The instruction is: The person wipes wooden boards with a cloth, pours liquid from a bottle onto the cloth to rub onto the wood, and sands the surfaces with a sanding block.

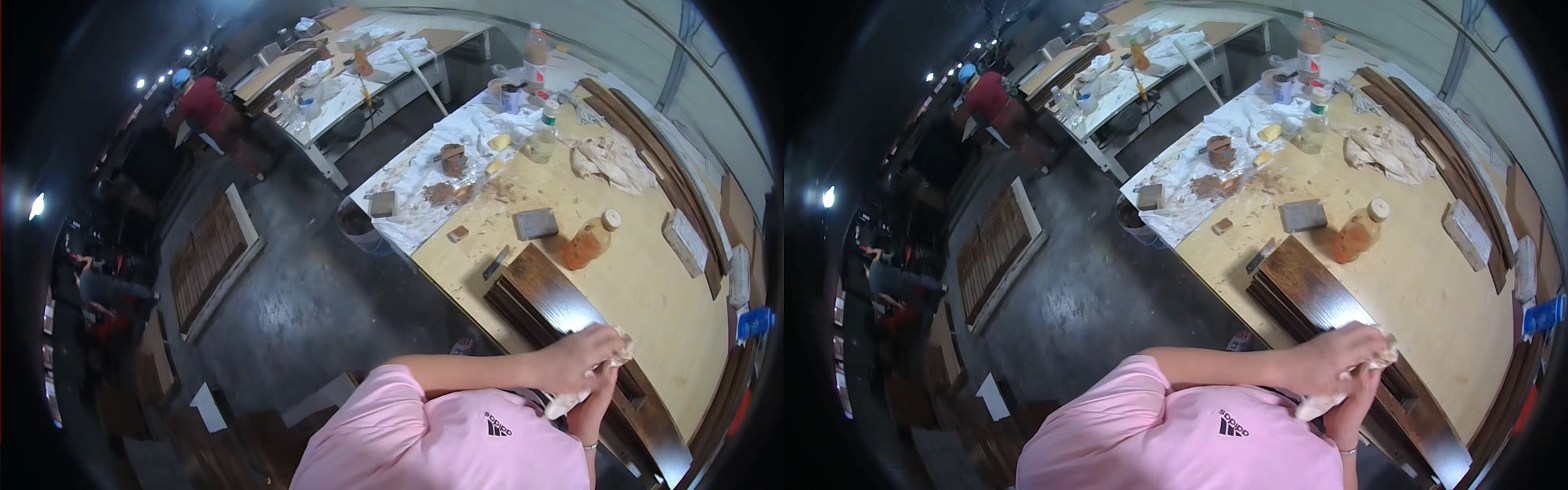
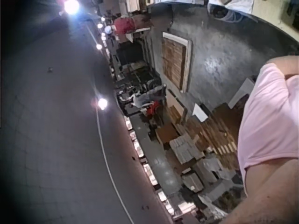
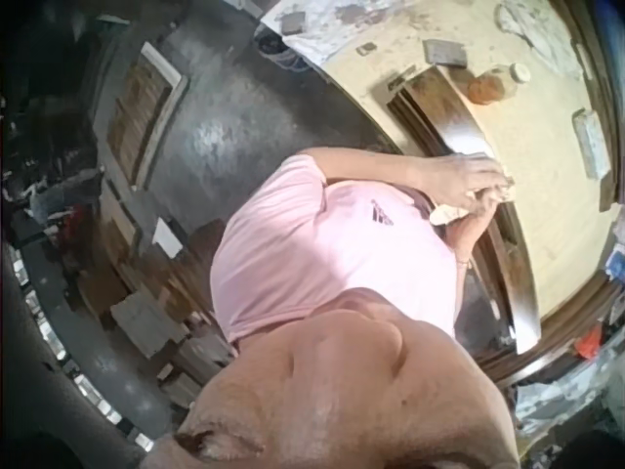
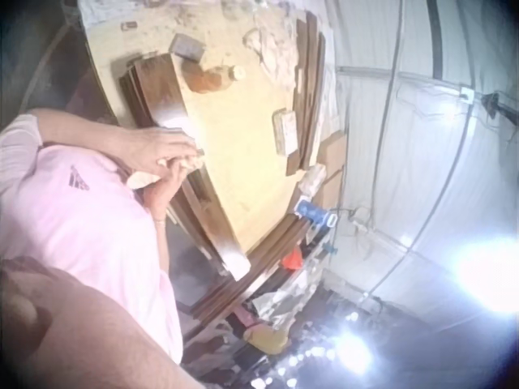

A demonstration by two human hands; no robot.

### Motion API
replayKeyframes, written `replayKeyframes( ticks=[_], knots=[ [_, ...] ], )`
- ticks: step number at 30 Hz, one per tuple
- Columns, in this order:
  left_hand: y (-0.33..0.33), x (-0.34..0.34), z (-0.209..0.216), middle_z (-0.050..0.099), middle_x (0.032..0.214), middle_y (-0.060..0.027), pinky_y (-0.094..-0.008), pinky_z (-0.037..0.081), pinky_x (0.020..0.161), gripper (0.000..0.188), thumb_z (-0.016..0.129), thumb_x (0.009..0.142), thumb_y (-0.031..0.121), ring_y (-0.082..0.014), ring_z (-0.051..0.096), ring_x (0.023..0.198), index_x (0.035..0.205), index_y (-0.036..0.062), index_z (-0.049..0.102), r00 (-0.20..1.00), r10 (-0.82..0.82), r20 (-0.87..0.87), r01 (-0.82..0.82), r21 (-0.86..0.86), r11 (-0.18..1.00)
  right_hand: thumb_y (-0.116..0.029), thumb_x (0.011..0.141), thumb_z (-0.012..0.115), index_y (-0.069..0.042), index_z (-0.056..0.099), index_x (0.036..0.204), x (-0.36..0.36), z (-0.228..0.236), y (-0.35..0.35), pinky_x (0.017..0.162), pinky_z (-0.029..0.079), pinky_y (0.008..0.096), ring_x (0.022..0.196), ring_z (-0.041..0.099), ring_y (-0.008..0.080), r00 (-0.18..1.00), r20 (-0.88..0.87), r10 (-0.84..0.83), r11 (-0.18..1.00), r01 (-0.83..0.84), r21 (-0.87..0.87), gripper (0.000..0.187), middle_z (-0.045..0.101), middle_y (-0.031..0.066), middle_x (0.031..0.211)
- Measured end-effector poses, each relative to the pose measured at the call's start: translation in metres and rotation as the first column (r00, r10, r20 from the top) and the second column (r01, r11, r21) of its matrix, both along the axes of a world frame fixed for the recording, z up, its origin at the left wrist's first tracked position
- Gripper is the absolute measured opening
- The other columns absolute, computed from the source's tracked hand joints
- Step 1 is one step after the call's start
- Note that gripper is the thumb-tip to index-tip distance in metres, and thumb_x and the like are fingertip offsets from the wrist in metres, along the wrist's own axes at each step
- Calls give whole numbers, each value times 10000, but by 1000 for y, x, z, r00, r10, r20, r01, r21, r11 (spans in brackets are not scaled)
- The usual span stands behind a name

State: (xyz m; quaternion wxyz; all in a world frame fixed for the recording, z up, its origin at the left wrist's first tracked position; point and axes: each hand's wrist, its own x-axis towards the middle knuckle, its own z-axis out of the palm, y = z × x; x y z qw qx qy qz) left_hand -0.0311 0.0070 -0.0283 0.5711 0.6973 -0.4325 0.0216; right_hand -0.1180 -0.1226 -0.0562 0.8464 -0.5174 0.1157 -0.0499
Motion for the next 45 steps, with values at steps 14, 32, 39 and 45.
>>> replayKeyframes(
  ticks=[14, 32, 39, 45],
  knots=[
    [-58, 68, -30, 681, 1095, -188, -441, 480, 933, 298, 668, 897, 231, -372, 628, 1038, 1117, 30, 677, 967, -63, 247, -102, 602, 792, -128, 947, 620, 28, 573, 1196, -196, 5, -210, 863, 491, 344, 953, 606, 181, 275, 333, -902, -100, 617, -780, 297, 625, 90, 1061],
    [-72, 60, -39, 676, 970, -179, -460, 458, 829, 276, 594, 963, 260, -371, 634, 936, 1067, 17, 670, 939, -104, 329, -149, 658, 738, -126, 840, 671, -88, 623, 913, -188, -23, -292, 745, 487, 453, 892, 594, 338, 186, 400, -898, -372, 167, -913, 96, 554, 118, 954],
    [-69, 62, -39, 671, 979, -173, -453, 459, 831, 262, 589, 963, 250, -367, 626, 946, 1063, 20, 666, 942, -90, 323, -169, 690, 704, -98, 779, 632, -162, 660, 738, -118, -9, -203, 702, 511, 395, 823, 588, 276, 692, 385, -611, -302, 246, -921, 81, 565, 74, 849],
    [-72, 61, -36, 671, 986, -168, -448, 461, 836, 253, 589, 966, 249, -362, 626, 958, 1058, 26, 665, 951, -73, 301, -160, 680, 715, -209, 844, 656, -133, 707, 920, -186, 1, -331, 790, 526, 428, 925, 618, 279, 362, 210, -908, -252, -74, -965, 118, 611, 74, 951]
  ],
)
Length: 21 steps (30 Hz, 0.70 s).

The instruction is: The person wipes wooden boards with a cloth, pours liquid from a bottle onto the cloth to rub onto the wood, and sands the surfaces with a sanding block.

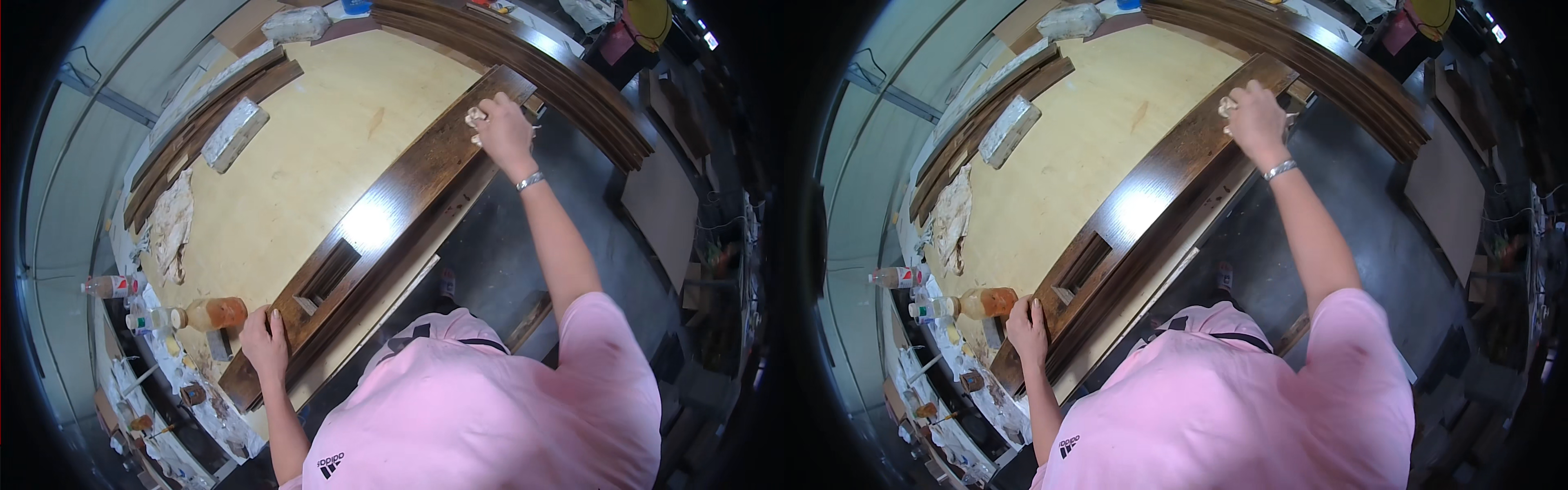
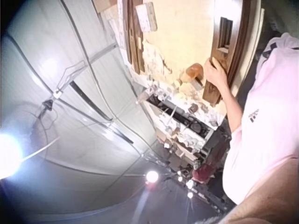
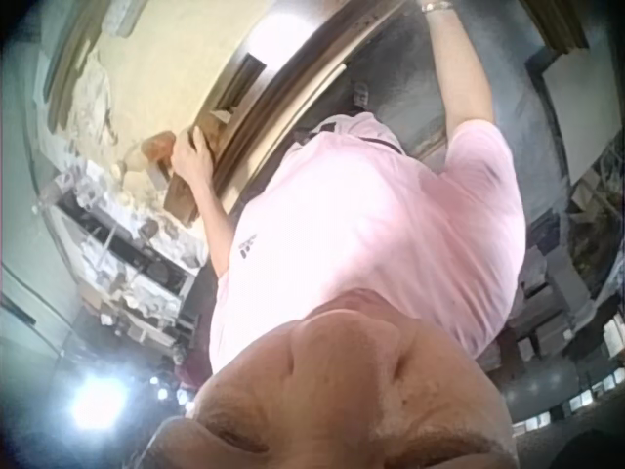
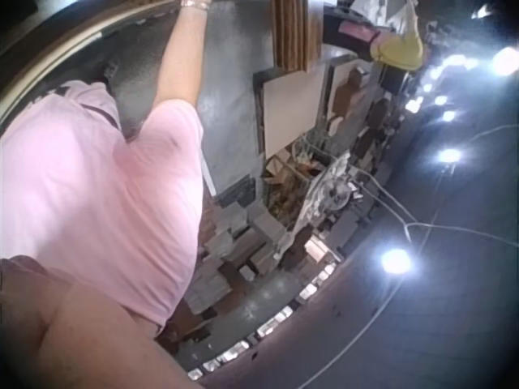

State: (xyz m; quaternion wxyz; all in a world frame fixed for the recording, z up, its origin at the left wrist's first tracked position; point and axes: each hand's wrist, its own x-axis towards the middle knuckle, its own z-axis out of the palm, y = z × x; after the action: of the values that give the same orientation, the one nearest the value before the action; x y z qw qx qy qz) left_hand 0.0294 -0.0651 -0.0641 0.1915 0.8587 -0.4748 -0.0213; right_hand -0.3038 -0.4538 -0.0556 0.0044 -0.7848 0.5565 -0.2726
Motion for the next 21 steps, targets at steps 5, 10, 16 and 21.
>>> replayKeyframes(
  ticks=[5, 10, 16, 21],
  knots=[
    [1, 1, -6, 671, 987, -165, -443, 460, 840, 246, 592, 963, 245, -358, 629, 958, 1048, 27, 671, 1000, 14, -13, -13, 31, 999, -165, 829, 626, -139, 684, 741, 57, -3, 87, 722, 531, 400, 849, 595, 259, 860, -129, 493, 860, -504, -73, 109, 611, 66, 915],
    [1, -2, -2, 673, 969, -165, -443, 461, 837, 249, 600, 959, 247, -360, 632, 942, 1041, 25, 677, 1000, 19, -4, -19, -17, 1000, -207, 779, 696, -99, 683, 901, 27, -5, 19, 795, 529, 419, 922, 606, 292, 967, 39, 252, 968, -252, -9, 163, 592, 69, 926],
    [-1, 0, -2, 677, 976, -164, -443, 461, 840, 252, 597, 961, 247, -362, 633, 941, 1040, 22, 677, 1000, 21, 3, -21, 6, 1000, -443, 698, 803, -70, 655, 1118, 23, 13, 21, 893, 505, 438, 1055, 575, 314, 947, -179, 266, 960, -243, 138, 581, 559, 118, 1083],
    [0, 2, -3, 679, 984, -172, -444, 462, 845, 259, 591, 964, 255, -365, 634, 948, 1033, 21, 677, 1000, 11, -17, -12, -8, 1000, -438, 683, 807, -35, 633, 1152, 25, 16, 21, 914, 498, 442, 1102, 562, 317, 954, -164, 252, 956, -220, 193, 643, 551, 135, 1099]
  ],
)
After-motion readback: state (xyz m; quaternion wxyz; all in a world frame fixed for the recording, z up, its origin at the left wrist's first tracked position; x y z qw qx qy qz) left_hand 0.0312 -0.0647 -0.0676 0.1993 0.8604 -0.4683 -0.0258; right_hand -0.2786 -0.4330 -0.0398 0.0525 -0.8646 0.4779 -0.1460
